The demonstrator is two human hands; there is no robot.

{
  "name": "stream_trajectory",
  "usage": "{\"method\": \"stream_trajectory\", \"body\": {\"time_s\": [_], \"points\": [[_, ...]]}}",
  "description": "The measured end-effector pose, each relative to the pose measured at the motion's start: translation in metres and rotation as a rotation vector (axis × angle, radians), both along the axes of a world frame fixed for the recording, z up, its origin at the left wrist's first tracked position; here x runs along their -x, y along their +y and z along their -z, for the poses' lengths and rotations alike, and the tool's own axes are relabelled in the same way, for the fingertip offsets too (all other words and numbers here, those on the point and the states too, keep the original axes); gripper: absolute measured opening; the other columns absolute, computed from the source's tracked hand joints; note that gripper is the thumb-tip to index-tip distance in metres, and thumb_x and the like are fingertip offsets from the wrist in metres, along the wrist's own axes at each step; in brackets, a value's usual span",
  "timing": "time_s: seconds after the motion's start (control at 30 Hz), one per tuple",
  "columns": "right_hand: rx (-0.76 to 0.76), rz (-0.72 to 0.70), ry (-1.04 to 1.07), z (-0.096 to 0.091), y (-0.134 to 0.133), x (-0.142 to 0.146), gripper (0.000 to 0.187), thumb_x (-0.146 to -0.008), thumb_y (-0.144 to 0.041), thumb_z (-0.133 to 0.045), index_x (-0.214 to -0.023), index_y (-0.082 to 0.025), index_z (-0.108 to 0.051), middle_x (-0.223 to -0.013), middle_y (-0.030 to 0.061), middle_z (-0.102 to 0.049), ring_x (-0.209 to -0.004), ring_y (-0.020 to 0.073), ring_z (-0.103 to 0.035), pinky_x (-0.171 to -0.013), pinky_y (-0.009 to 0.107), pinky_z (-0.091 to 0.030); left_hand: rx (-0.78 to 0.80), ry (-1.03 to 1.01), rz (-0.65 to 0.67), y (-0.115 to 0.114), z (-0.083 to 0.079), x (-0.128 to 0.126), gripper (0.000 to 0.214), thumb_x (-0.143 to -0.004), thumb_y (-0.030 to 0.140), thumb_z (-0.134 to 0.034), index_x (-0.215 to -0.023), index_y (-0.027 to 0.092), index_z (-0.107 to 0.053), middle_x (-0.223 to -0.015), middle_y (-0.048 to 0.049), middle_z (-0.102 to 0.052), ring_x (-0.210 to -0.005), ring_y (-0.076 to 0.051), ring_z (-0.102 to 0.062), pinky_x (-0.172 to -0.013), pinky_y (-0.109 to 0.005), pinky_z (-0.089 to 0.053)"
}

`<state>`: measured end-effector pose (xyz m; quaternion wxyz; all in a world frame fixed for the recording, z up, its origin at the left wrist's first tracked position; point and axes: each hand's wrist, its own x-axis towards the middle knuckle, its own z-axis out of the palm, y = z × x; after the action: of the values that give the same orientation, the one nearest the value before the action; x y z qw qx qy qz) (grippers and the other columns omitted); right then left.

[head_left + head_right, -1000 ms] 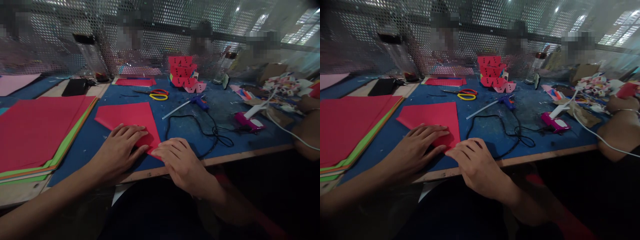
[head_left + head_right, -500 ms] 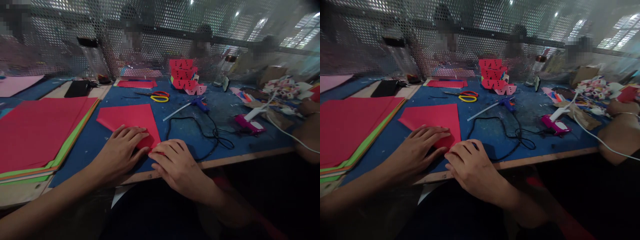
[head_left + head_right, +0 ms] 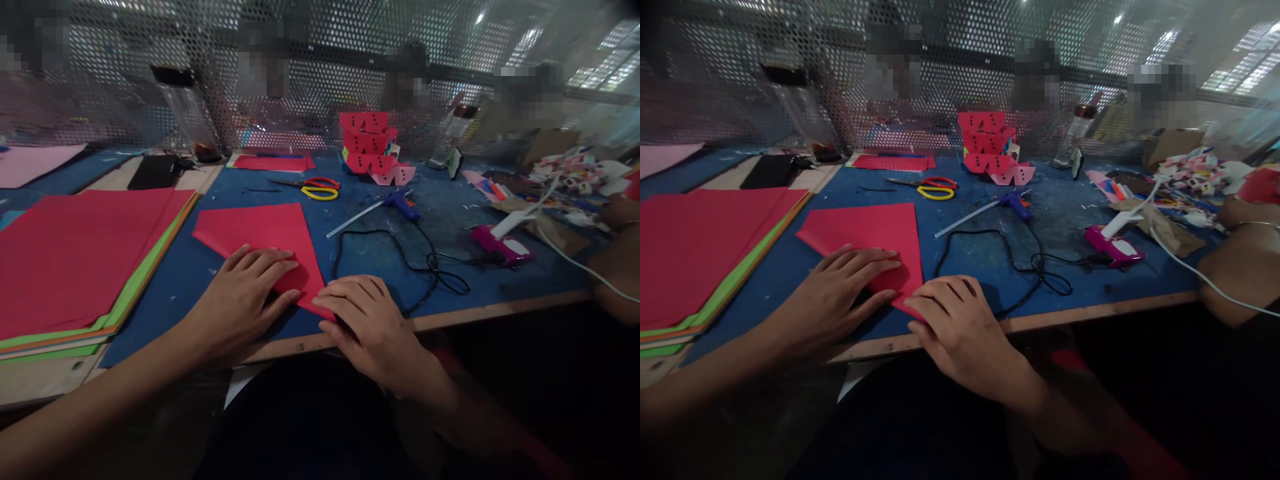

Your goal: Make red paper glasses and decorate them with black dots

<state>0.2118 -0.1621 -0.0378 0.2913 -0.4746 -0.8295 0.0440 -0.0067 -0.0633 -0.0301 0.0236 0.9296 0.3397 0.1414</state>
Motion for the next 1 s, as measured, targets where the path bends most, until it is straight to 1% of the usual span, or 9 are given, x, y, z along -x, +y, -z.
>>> {"method": "stream_trajectory", "body": {"time_s": [0.17,0.3,0.53,0.77,1.0], "points": [[-0.015,-0.044,-0.021,-0.005,0.001,0.002,0.031,-0.096,-0.025,-0.053,-0.127,-0.021,-0.057,-0.123,0.0068,-0.062,-0.119,0.0215,-0.05,-0.104,0.043,-0.037,-0.007,-0.004,0.002,0.0,0.0,0.0,0.045,-0.096,0.045,-0.047,-0.135,0.023,-0.052,-0.14,-0.0095,-0.056,-0.128,-0.03,-0.049,-0.114,-0.054,-0.025],[0.004,-0.068,-0.079,-0.009,0.004,0.006,0.029,-0.097,-0.026,-0.051,-0.125,-0.02,-0.059,-0.124,0.0068,-0.062,-0.121,0.0221,-0.048,-0.105,0.044,-0.035,0.003,0.003,-0.005,-0.001,-0.001,0.0,0.045,-0.096,0.045,-0.047,-0.136,0.023,-0.051,-0.141,-0.0089,-0.055,-0.128,-0.03,-0.049,-0.115,-0.053,-0.025],[0.007,-0.052,-0.066,-0.005,0.005,0.006,0.028,-0.098,-0.027,-0.051,-0.124,-0.022,-0.059,-0.122,0.0072,-0.063,-0.119,0.0223,-0.049,-0.102,0.044,-0.038,0.019,-0.005,0.008,0.0,-0.001,0.001,0.044,-0.096,0.044,-0.047,-0.134,0.024,-0.053,-0.142,-0.0087,-0.055,-0.129,-0.03,-0.048,-0.115,-0.054,-0.025],[0.002,-0.054,-0.106,-0.007,0.007,0.011,0.03,-0.098,-0.028,-0.05,-0.126,-0.022,-0.059,-0.123,0.0074,-0.062,-0.12,0.0236,-0.048,-0.103,0.046,-0.037,0.001,0.004,-0.006,-0.001,0.0,0.0,0.043,-0.096,0.044,-0.046,-0.135,0.025,-0.052,-0.141,-0.0076,-0.055,-0.128,-0.029,-0.049,-0.115,-0.053,-0.025],[0.007,-0.041,-0.109,-0.004,0.006,0.012,0.03,-0.099,-0.029,-0.049,-0.126,-0.022,-0.059,-0.122,0.0078,-0.062,-0.12,0.025,-0.048,-0.102,0.048,-0.037,0.005,0.009,-0.006,-0.002,-0.001,0.001,0.044,-0.097,0.045,-0.046,-0.135,0.025,-0.052,-0.141,-0.0077,-0.055,-0.128,-0.028,-0.049,-0.116,-0.053,-0.024]]}}
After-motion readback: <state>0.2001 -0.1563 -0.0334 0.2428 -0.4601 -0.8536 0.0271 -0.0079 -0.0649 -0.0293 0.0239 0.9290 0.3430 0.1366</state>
